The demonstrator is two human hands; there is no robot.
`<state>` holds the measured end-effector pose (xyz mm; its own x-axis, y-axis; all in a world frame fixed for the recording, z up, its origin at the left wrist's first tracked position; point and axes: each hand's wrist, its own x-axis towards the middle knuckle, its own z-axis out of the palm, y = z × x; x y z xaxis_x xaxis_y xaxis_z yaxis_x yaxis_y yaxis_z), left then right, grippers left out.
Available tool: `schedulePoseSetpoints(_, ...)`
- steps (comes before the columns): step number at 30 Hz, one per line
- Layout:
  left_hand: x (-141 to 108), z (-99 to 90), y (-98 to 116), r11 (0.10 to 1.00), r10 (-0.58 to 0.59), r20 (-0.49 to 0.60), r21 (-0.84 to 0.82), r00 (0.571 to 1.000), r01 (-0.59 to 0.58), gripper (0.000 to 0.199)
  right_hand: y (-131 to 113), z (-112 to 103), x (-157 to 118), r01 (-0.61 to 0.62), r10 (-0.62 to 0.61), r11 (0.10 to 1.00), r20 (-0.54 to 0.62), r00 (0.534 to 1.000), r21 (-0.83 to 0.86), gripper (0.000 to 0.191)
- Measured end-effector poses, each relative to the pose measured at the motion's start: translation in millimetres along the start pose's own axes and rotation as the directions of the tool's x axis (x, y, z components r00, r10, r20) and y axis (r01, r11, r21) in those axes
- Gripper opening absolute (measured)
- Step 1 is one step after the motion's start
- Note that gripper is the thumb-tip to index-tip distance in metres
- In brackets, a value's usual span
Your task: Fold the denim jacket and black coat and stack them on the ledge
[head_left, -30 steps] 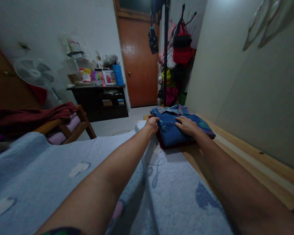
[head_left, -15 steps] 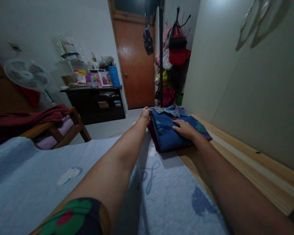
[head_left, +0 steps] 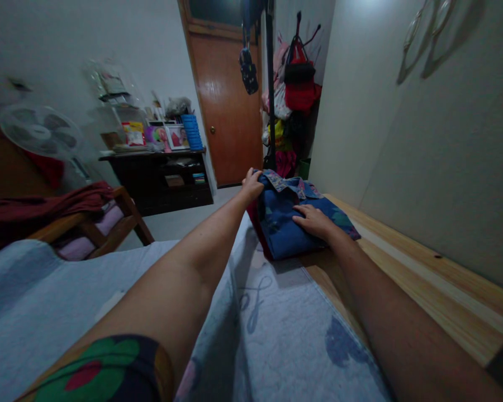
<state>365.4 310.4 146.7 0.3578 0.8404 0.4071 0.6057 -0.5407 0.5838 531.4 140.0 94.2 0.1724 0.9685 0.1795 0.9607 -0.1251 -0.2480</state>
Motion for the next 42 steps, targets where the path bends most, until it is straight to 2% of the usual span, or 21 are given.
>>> schedulePoseSetpoints(1, -6.4, -1.2, -7.0, 0.995, -0.067, -0.061, 0.073, 0.996, 0.072, 0.071, -2.1, -1.3, -0.9, -0.003, 0.003, 1.0, 0.005, 1.0, -0.003, 0.054)
schedulePoseSetpoints(3, -22.7, -1.0, -18.5, 0.962, -0.183, -0.209, 0.165, 0.961, 0.219, 0.073, -6.7, -3.8, -3.0, -0.019, 0.019, 1.0, 0.012, 1.0, -0.011, 0.053)
schedulePoseSetpoints(4, -31.8, 0.5, -21.8, 0.952, -0.176, -0.235, 0.205, 0.956, 0.226, 0.07, -8.9, -4.8, -4.1, -0.031, 0.031, 0.999, 0.011, 0.999, -0.017, 0.053)
schedulePoseSetpoints(6, -49.2, 5.3, -23.1, 0.954, -0.022, -0.197, 0.287, 0.98, 0.079, 0.06, -12.4, -6.3, -5.8, -0.051, 0.051, 0.998, 0.006, 0.999, -0.026, 0.052)
schedulePoseSetpoints(8, -62.7, 11.1, -19.8, 0.926, 0.204, -0.047, 0.333, 0.978, -0.178, 0.052, -14.3, -7.0, -6.6, -0.058, 0.058, 0.998, 0.006, 0.998, -0.033, 0.052)
schedulePoseSetpoints(10, -70.6, 15.9, -16.8, 0.867, 0.333, 0.18, 0.329, 0.926, -0.376, 0.049, -15.1, -6.9, -6.3, -0.06, 0.061, 0.997, 0.011, 0.998, -0.037, 0.052)
schedulePoseSetpoints(12, -73.5, 18.7, -17.0, 0.831, 0.301, 0.401, 0.334, 0.865, -0.444, 0.05, -15.7, -6.6, -5.4, -0.064, 0.065, 0.997, 0.018, 0.998, -0.044, 0.052)
schedulePoseSetpoints(14, -74.4, 19.3, -19.6, 0.812, 0.212, 0.493, 0.391, 0.844, -0.433, 0.051, -16.4, -6.1, -4.5, -0.076, 0.077, 0.996, 0.026, 0.997, -0.054, 0.051)
schedulePoseSetpoints(16, -76.6, 18.3, -21.6, 0.793, 0.186, 0.457, 0.453, 0.87, -0.407, 0.051, -17.2, -5.7, -4.3, -0.085, 0.087, 0.994, 0.033, 0.996, -0.065, 0.05)
schedulePoseSetpoints(18, -83.0, 15.5, -21.3, 0.779, 0.221, 0.376, 0.488, 0.9, -0.395, 0.047, -17.8, -6.1, -4.8, -0.088, 0.09, 0.994, 0.027, 0.996, -0.067, 0.051)
schedulePoseSetpoints(21, -104.4, 7.6, -17.8, 0.78, 0.284, 0.264, 0.495, 0.922, -0.382, 0.044, -20.4, -8.7, -7.0, -0.086, 0.088, 0.994, 0.023, 0.996, -0.073, 0.051)
schedulePoseSetpoints(24, -142.4, -5.8, -16.4, 0.798, 0.335, 0.205, 0.458, 0.92, -0.393, 0.045, -29.2, -14.2, -12.2, -0.1, 0.1, 0.985, -0.007, 0.995, -0.14, 0.048)
schedulePoseSetpoints(27, -194.5, -23.8, -22.2, 0.806, 0.371, 0.221, 0.404, 0.902, -0.431, 0.045, -44.7, -19.1, -22.7, -0.132, 0.095, 0.965, -0.169, 0.981, -0.226, 0.043)
schedulePoseSetpoints(29, -233.4, -36.2, -31.8, 0.809, 0.385, 0.242, 0.376, 0.891, -0.452, 0.042, -55.2, -19.3, -31.9, -0.176, 0.125, 0.961, -0.231, 0.965, -0.214, 0.045)
schedulePoseSetpoints(32, -291.3, -52.2, -54.9, 0.821, 0.356, 0.269, 0.368, 0.895, -0.437, 0.04, -65.4, -13.1, -44.6, -0.231, 0.197, 0.957, -0.189, 0.962, -0.175, 0.053)
schedulePoseSetpoints(37, -373.6, -72.4, -92.7, 0.861, 0.173, 0.316, 0.412, 0.933, -0.299, 0.045, -67.2, -0.7, -51.5, -0.24, 0.215, 0.95, -0.136, 0.967, -0.201, 0.054)
schedulePoseSetpoints(39, -400.2, -81.4, -97.8, 0.87, 0.074, 0.336, 0.438, 0.939, -0.226, 0.047, -66.3, -1.5, -49.5, -0.247, 0.229, 0.95, -0.113, 0.967, -0.191, 0.054)
schedulePoseSetpoints(42, -433.1, -96.8, -94.8, 0.869, -0.085, 0.397, 0.478, 0.914, -0.126, 0.05, -66.6, -7.9, -47.6, -0.241, 0.235, 0.957, -0.058, 0.97, -0.159, 0.056)
